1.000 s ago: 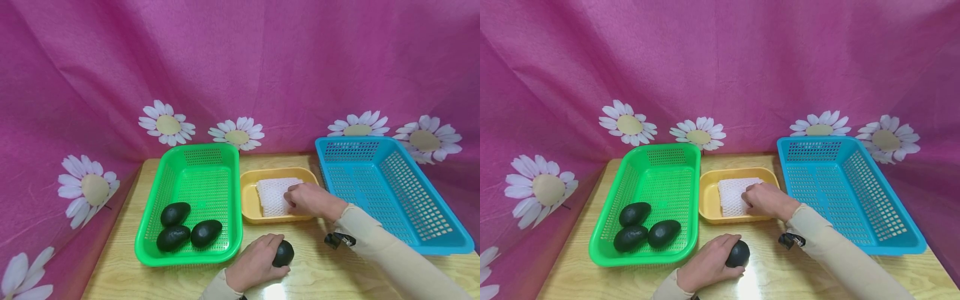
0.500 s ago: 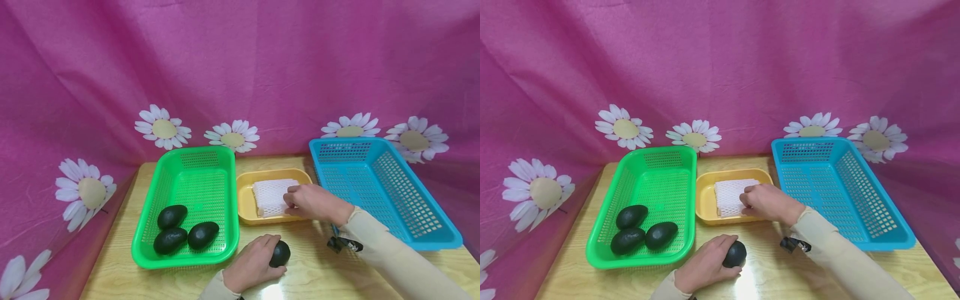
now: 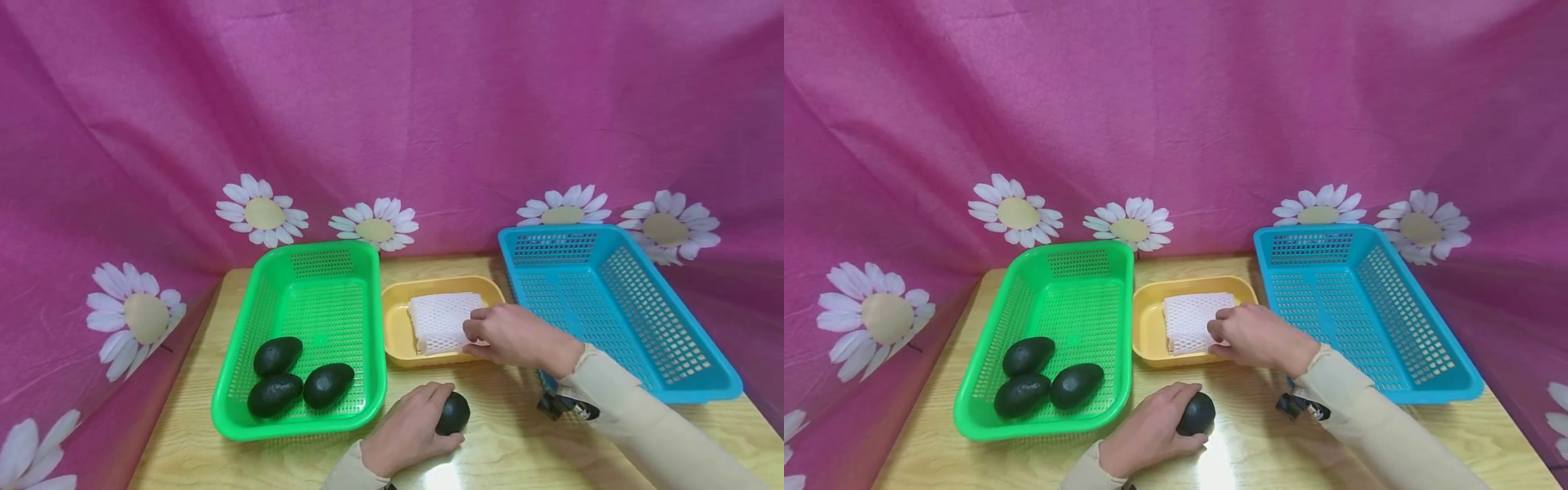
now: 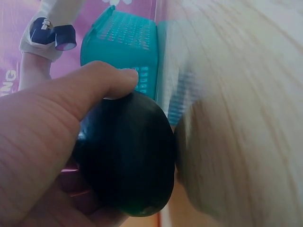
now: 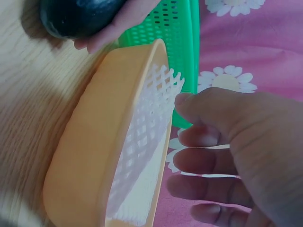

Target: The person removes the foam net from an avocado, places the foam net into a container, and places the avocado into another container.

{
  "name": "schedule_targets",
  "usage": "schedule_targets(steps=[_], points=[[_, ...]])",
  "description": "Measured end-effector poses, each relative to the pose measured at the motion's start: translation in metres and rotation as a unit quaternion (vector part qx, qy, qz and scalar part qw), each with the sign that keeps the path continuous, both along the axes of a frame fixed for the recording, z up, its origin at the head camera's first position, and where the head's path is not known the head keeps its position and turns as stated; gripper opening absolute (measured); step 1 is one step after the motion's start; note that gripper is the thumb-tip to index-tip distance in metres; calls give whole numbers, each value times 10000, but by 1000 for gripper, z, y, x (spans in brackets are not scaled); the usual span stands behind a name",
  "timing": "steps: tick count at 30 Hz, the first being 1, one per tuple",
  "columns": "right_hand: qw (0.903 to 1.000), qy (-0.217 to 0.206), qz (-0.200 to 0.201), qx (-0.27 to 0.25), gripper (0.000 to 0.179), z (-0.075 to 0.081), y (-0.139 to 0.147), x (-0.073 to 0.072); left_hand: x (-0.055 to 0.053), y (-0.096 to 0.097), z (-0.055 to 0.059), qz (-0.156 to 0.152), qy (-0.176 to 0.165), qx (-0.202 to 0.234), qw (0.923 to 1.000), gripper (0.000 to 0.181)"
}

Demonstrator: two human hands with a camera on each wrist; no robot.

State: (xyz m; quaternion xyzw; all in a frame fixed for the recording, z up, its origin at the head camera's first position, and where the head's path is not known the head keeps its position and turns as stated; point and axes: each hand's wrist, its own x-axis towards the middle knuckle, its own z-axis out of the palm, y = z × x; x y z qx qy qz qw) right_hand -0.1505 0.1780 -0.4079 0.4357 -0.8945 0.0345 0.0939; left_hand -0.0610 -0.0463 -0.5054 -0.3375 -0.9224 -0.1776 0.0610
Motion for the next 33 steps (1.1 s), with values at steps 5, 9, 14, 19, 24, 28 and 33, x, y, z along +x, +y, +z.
schedule_targets(steps=[5, 9, 14, 19, 24, 28, 33], points=[[9999, -91, -32, -32, 22, 0, 2, 6, 0, 0, -1, -41, 125, -13, 9999, 63], [9999, -102, -37, -60, 19, 2, 4, 11, 1, 0, 0, -49, 135, -19, 9999, 62], [9999, 1, -12, -128, 17, 3, 6, 17, 1, 0, -1, -65, 163, -10, 9998, 62], [9997, 90, -25, -231, 17, 5, 9, 22, 1, 0, -1, -69, 140, 8, 9999, 62], [9991, 196, 22, -373, 16, 6, 10, 28, 0, 0, 0, -92, 62, -9, 9999, 62], [9984, 261, 119, -478, 14, 4, 11, 33, 0, 0, 1, -71, -31, -6, 10000, 64], [9969, 360, 136, -683, 11, -2, 12, 41, 0, 0, 4, -57, -89, -38, 9999, 66]])
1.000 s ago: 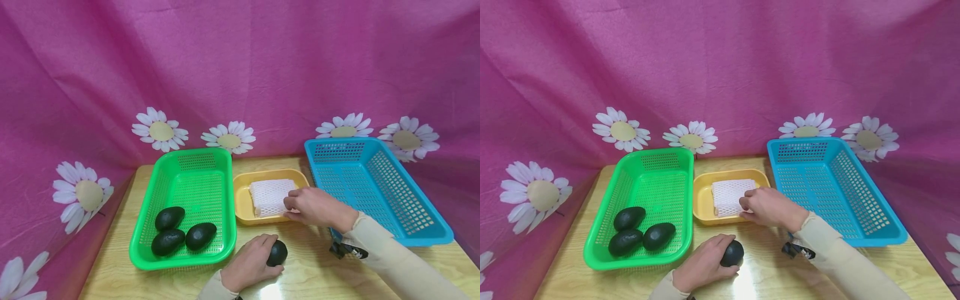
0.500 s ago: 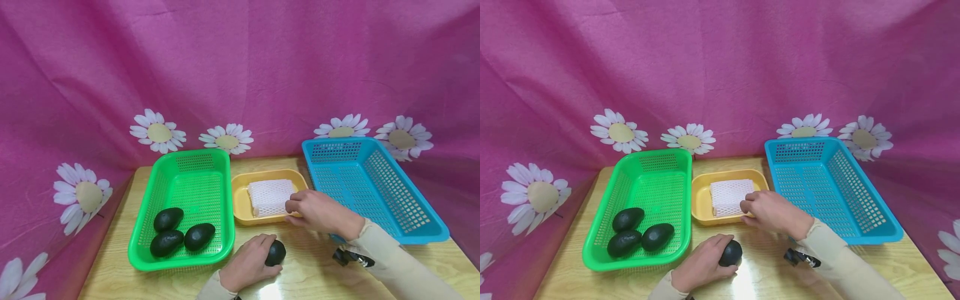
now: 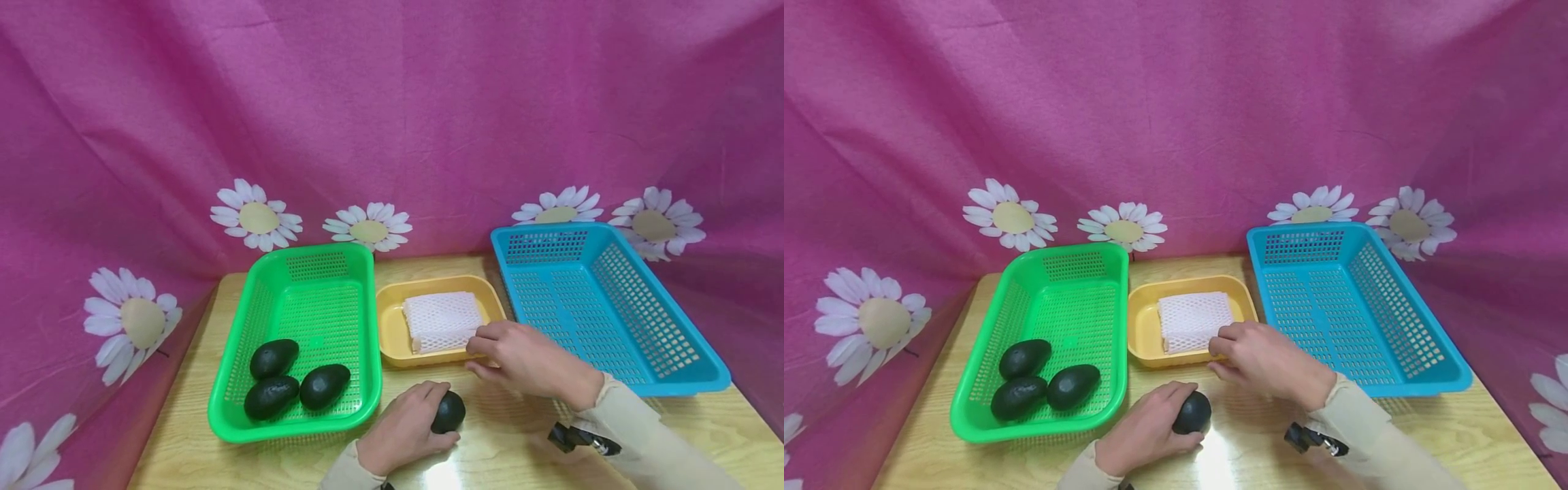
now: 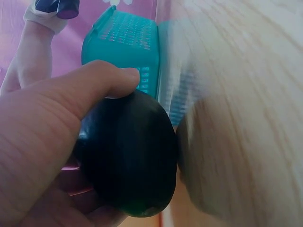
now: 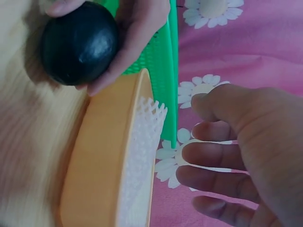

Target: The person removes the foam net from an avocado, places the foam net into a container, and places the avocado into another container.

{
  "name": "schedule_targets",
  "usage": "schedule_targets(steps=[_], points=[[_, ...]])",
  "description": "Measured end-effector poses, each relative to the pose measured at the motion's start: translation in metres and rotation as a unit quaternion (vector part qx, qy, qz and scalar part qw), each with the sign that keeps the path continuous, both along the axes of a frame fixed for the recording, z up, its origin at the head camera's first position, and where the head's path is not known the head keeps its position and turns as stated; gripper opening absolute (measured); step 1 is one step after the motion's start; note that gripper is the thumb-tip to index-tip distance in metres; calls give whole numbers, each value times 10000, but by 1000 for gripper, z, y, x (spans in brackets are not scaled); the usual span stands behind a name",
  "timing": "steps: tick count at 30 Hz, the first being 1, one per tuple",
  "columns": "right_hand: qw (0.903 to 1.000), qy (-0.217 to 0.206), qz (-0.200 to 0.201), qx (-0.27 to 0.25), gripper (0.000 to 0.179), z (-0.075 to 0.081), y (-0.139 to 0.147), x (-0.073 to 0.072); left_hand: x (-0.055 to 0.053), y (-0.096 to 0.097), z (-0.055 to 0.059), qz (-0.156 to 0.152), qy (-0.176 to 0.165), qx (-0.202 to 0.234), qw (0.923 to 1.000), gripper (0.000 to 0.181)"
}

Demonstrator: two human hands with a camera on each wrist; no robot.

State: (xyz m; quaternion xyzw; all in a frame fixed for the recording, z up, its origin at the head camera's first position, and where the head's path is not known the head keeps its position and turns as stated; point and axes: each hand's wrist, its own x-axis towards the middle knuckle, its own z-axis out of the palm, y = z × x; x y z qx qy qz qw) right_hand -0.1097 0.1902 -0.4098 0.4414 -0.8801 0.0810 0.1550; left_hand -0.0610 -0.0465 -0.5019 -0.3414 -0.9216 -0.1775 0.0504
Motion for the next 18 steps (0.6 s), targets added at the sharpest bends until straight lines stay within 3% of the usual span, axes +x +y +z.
schedule_targets(steps=[18], points=[[9984, -83, -64, -563, 35, -27, -7, 16, -1, -1, 4, -92, 33, 63, 9999, 63]])
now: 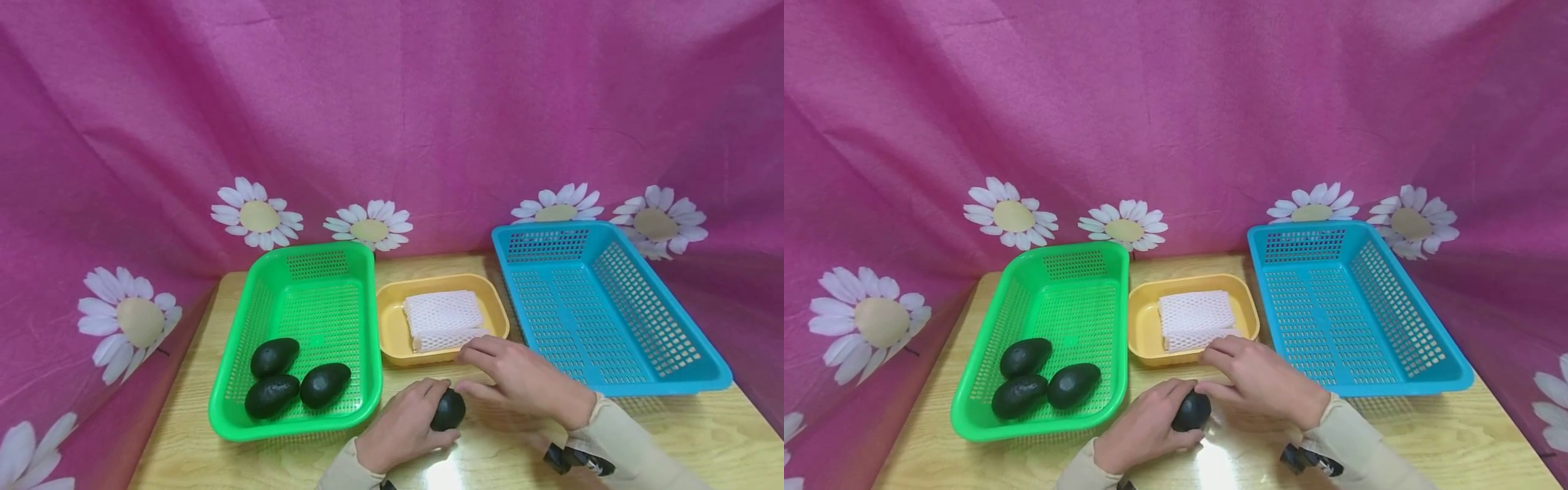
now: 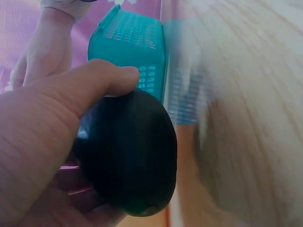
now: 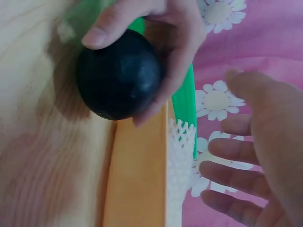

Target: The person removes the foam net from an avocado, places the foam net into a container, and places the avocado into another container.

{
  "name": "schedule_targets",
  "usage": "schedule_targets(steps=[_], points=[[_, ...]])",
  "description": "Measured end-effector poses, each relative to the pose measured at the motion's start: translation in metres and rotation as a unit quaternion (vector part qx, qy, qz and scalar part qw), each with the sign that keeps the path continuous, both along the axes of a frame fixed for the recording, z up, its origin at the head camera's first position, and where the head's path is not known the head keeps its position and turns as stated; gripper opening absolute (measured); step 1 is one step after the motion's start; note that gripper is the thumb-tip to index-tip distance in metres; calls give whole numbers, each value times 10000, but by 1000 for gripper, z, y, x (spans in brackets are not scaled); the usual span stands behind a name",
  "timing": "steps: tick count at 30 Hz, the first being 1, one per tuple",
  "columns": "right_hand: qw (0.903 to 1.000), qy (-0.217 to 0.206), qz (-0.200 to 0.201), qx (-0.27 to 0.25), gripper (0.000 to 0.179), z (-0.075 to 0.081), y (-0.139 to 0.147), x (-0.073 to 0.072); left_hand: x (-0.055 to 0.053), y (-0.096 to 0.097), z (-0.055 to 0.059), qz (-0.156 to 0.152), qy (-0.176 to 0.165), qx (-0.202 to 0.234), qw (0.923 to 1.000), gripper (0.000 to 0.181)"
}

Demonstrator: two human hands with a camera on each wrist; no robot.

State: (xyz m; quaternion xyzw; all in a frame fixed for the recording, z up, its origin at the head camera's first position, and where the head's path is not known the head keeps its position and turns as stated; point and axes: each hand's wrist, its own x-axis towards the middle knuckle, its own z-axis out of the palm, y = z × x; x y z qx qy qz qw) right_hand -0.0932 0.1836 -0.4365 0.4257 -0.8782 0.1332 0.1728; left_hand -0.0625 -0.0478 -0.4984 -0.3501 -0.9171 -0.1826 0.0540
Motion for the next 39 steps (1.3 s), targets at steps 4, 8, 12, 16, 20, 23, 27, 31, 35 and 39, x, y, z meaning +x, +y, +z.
schedule_targets(steps=[4, 8, 12, 16, 20, 23, 27, 31, 35, 39], points=[[9999, -136, -70, -80, 48, -3, -2, 1, -1, 0, 2, -14, -15, 97, 10000, 58], [9992, -353, -179, -36, 60, -5, -2, 2, -1, 1, 3, -64, 94, 270, 9996, 54], [9988, -451, -191, -35, 67, -7, -2, 3, 0, 1, 8, -112, 278, 316, 9991, 53], [9978, -641, -176, -71, 72, -8, -3, 3, 1, -1, 16, -101, 378, 248, 9989, 57], [9966, -790, -179, -126, 75, -8, -4, 3, 1, -3, 22, -85, 501, 338, 9981, 62], [9969, -742, -129, -233, 76, -8, -5, 2, 0, -3, 25, -70, 558, 490, 9972, 62], [9971, -655, -46, -374, 79, -8, -6, 0, -2, -7, 30, -82, 704, 611, 9956, 62], [9968, -657, 50, -446, 84, -8, -9, -3, -4, -12, 34, -99, 1002, 600, 9931, 62], [9966, -702, 90, -433, 87, -7, -11, -4, -4, -19, 37, -40, 1109, 610, 9919, 63], [9968, -670, 82, -423, 89, -5, -14, -6, -3, -24, 39, 41, 1192, 646, 9908, 65]])
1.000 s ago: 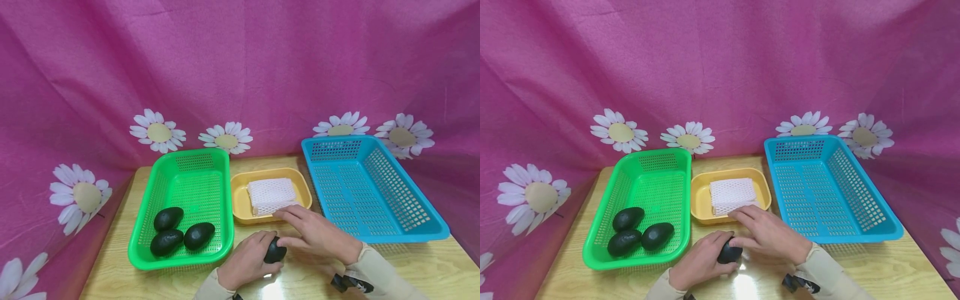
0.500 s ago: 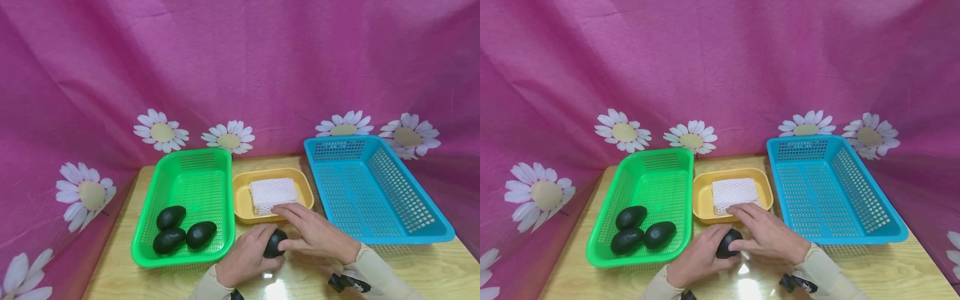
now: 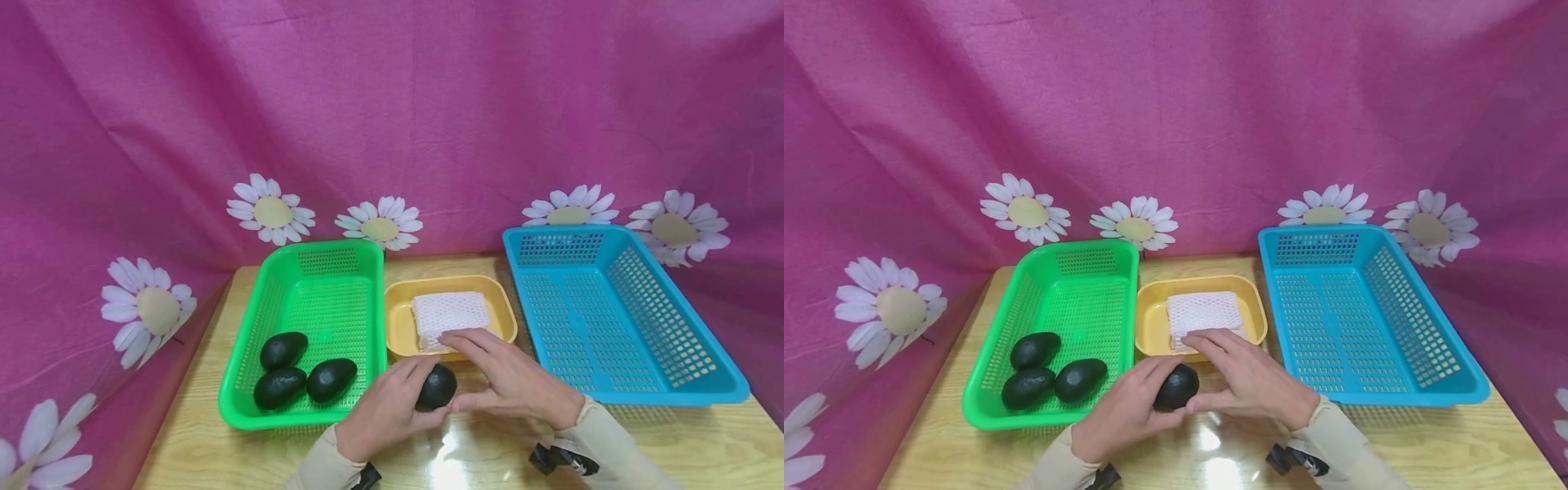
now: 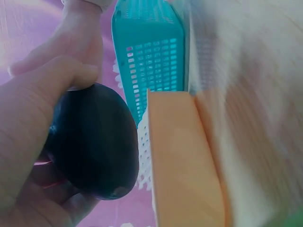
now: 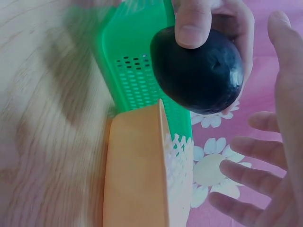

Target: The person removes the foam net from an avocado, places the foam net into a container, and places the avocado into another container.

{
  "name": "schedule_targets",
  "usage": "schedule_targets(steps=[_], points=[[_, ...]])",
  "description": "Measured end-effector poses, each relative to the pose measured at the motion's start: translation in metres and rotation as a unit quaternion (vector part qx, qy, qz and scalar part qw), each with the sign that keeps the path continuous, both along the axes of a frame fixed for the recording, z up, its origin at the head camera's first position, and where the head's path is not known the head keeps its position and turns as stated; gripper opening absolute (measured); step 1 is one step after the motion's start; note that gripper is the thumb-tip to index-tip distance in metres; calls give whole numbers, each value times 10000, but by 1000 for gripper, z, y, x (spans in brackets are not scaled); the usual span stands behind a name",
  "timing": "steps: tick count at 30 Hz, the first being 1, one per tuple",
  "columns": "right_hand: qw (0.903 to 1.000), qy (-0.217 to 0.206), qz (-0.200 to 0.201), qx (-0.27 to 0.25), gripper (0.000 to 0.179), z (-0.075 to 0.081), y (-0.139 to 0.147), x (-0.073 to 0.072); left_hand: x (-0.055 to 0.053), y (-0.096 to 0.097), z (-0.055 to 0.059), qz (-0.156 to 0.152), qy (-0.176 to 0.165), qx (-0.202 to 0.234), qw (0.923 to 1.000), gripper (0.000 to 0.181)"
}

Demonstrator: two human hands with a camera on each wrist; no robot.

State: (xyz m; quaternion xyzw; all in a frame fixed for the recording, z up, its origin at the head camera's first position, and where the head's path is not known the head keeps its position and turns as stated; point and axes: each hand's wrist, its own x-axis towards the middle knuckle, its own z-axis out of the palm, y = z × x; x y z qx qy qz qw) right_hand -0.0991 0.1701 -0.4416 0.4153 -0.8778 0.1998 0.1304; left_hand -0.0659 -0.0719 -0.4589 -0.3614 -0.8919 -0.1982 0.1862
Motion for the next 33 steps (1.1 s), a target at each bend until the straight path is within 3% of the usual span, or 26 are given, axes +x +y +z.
schedule_targets(steps=[12, 33], points=[[9998, 47, 184, -70, 87, 5, -9, -5, -2, -8, 10, -88, 325, 8, 9994, 63], [9992, 48, 358, -161, 87, 6, -19, -16, -5, -22, 25, -46, 574, 110, 9983, 64]])
